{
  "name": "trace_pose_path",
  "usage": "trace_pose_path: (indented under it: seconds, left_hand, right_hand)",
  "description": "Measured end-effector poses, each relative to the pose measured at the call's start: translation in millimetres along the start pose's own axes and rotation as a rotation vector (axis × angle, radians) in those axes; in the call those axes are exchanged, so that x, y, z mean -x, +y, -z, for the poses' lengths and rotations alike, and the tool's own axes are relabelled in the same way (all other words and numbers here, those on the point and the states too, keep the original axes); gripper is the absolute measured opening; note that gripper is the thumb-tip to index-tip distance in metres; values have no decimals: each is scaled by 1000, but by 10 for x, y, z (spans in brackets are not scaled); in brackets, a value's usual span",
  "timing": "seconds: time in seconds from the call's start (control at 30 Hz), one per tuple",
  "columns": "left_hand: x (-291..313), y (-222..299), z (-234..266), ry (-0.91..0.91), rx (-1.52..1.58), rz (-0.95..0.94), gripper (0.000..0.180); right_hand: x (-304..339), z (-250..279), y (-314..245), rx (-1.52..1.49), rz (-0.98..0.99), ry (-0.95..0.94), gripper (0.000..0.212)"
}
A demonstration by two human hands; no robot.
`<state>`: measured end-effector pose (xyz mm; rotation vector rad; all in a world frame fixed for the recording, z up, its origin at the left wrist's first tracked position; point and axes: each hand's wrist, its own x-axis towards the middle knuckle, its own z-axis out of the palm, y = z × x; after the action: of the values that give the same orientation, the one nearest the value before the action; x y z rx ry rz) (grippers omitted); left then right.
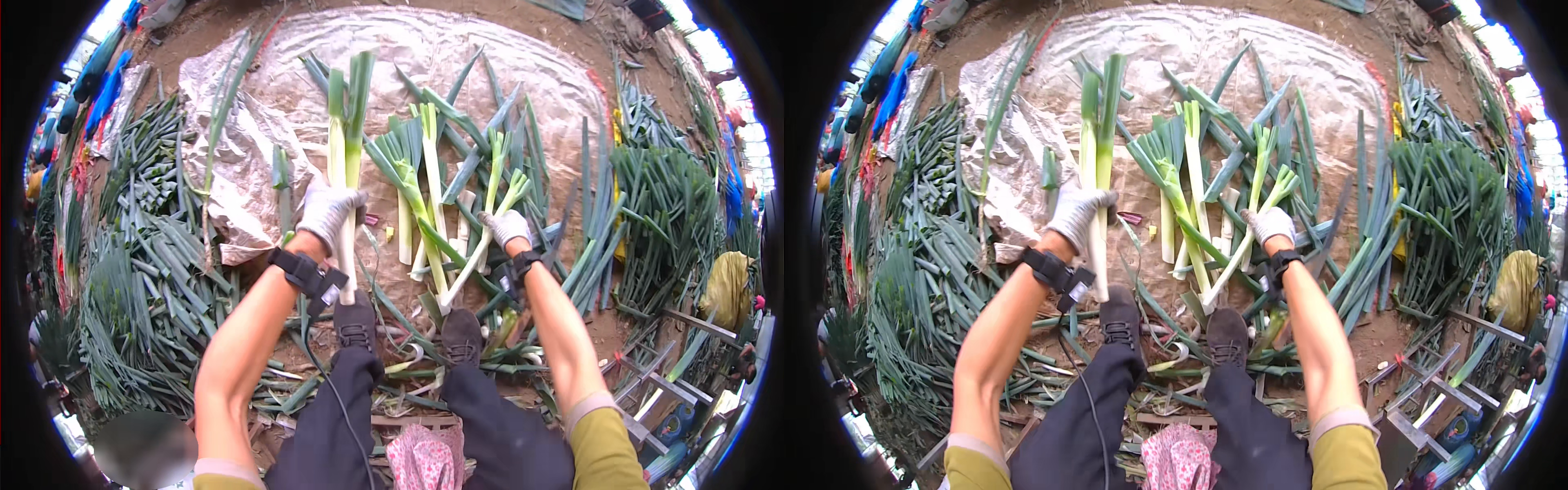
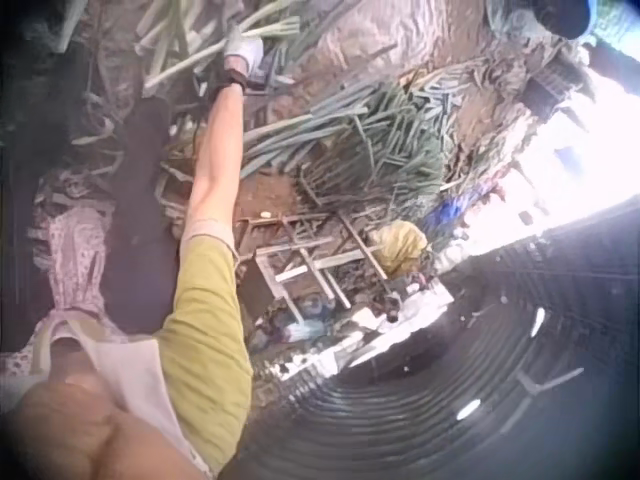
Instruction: Trimming roots and outer leaves from leeks using a knife.
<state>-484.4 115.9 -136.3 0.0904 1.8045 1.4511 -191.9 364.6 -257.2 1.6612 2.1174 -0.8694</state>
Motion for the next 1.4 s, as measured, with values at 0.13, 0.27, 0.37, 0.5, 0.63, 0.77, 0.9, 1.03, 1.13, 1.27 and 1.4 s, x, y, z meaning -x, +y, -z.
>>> trace_pose_path:
  seconds: [0.13, 0.27, 0.37, 0.5, 0.63, 0.77, 0.9, 1.03, 1.13, 1.27, 1.4]
  left_hand:
    - [-782, -1050, -308, -64, 106, 104, 28]
    - [-905, -1722, -189, 152, 27, 125, 36]
    - [-1036, -1742, -325, 130, -38, 174, 48]
    - [-1152, -1739, -533, 20, 29, 177, 58]
    - [-1129, -1532, -600, -69, 194, 224, 63]
    - [-1006, -1291, -639, -153, 239, 188, 64]
    - [-877, -1119, -571, -214, 68, 73, 68]
    - [-808, -900, -200, -243, 132, 83, 72]
    - [-981, -349, 289, -214, 281, 78, 73]
    - [-1600, 346, 1113, -185, 251, -134, 75]
    - [-2528, 1069, 1658, -15, -170, -347, 77]
  right_hand:
    - [-605, -246, 346, -430, 47, 249, 35]
    - [-370, 401, -317, -829, 108, 229, 10]
    - [-247, 515, -734, -608, 228, -48, 17]
    - [-287, -490, -832, -254, 303, -134, 41]
    - [-211, -860, -1026, -683, 253, -260, 58]
    - [-169, -781, -1223, -993, 238, -380, 63]
    - [67, -581, -1339, -817, 230, -364, 64]
    - [508, -412, -1818, -720, 394, -241, 58]
    - [467, -353, -2428, -655, 513, -234, 58]
    - [182, -490, -3623, -791, 645, -315, 56]
    - [-333, -615, -4698, -1157, 852, -483, 39]
